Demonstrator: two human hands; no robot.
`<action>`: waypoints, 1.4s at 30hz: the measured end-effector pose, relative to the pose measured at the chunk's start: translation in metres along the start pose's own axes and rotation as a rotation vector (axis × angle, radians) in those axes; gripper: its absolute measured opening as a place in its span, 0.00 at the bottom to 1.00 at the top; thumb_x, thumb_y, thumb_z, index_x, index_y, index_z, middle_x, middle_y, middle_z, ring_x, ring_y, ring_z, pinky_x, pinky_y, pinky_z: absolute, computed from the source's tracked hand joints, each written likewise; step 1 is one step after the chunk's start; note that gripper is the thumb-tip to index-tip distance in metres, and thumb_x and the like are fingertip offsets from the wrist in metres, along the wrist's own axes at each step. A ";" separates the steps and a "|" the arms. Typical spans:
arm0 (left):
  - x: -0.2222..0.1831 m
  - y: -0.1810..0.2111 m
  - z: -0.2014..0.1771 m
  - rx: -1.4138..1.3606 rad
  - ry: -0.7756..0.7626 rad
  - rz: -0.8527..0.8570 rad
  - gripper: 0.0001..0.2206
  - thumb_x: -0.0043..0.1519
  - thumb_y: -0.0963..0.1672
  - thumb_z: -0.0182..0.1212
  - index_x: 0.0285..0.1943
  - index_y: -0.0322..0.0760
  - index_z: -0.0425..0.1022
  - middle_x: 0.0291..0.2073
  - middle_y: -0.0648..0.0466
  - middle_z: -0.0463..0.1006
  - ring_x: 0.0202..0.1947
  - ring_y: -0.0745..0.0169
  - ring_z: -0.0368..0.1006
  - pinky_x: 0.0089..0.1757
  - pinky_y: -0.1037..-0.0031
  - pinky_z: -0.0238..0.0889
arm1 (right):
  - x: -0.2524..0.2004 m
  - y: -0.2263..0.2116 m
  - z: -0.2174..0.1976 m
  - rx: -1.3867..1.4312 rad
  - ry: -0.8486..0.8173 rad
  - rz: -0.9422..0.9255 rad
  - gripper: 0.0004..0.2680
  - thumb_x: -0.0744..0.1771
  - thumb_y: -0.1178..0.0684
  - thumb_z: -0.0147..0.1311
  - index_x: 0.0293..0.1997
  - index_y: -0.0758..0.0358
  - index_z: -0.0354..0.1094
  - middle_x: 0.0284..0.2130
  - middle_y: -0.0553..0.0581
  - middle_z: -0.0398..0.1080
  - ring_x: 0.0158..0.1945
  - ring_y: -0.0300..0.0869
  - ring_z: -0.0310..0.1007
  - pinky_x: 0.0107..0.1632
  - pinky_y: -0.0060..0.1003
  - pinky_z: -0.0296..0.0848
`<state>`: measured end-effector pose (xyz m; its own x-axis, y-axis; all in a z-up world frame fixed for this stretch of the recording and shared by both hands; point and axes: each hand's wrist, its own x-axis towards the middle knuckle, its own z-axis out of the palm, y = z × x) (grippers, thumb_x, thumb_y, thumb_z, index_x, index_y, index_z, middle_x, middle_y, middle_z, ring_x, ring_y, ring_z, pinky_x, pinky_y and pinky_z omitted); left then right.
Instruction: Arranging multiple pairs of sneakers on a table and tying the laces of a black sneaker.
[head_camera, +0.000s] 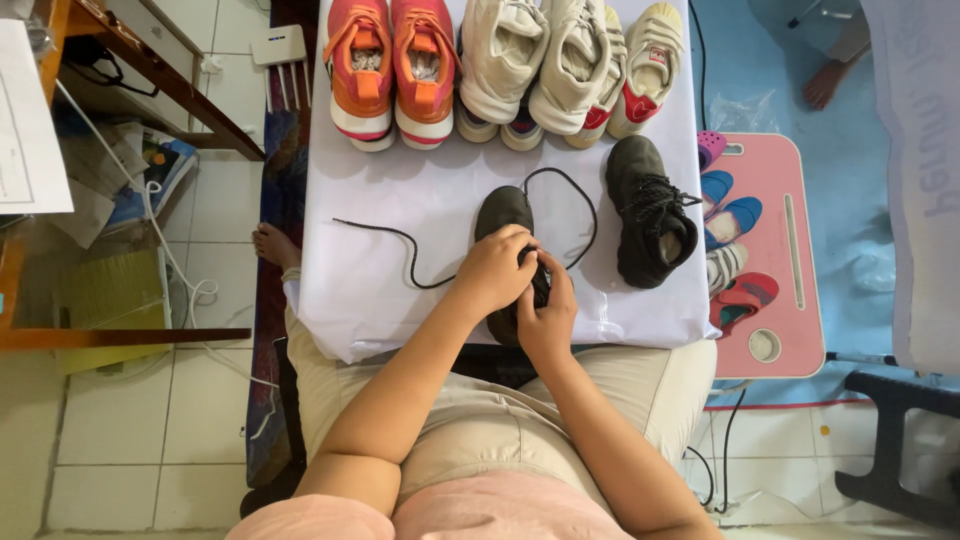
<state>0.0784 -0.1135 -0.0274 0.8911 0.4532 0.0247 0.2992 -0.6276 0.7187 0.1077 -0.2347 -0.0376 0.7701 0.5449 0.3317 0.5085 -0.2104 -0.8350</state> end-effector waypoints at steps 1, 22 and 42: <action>0.000 0.001 -0.001 0.006 0.007 -0.010 0.11 0.58 0.46 0.51 0.45 0.42 0.76 0.47 0.48 0.74 0.47 0.44 0.72 0.47 0.59 0.66 | 0.001 -0.001 0.000 0.007 -0.001 -0.005 0.13 0.65 0.62 0.45 0.55 0.65 0.60 0.48 0.60 0.65 0.54 0.55 0.64 0.55 0.53 0.62; -0.059 -0.013 0.010 -0.250 0.348 0.067 0.18 0.66 0.40 0.39 0.65 0.38 0.59 0.52 0.42 0.66 0.55 0.42 0.63 0.53 0.56 0.57 | 0.000 0.007 0.000 0.036 0.047 0.005 0.10 0.65 0.57 0.49 0.49 0.61 0.60 0.43 0.60 0.61 0.45 0.56 0.65 0.48 0.50 0.65; -0.075 -0.039 0.034 0.005 0.373 0.065 0.19 0.64 0.43 0.41 0.65 0.36 0.56 0.56 0.44 0.62 0.55 0.43 0.62 0.55 0.56 0.54 | -0.001 0.015 -0.001 0.122 0.044 -0.063 0.09 0.67 0.51 0.46 0.50 0.61 0.60 0.41 0.61 0.61 0.45 0.56 0.65 0.49 0.49 0.64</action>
<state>0.0113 -0.1447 -0.0806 0.7230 0.6111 0.3223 0.2484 -0.6653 0.7041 0.1146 -0.2391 -0.0504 0.7557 0.5170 0.4020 0.5080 -0.0754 -0.8580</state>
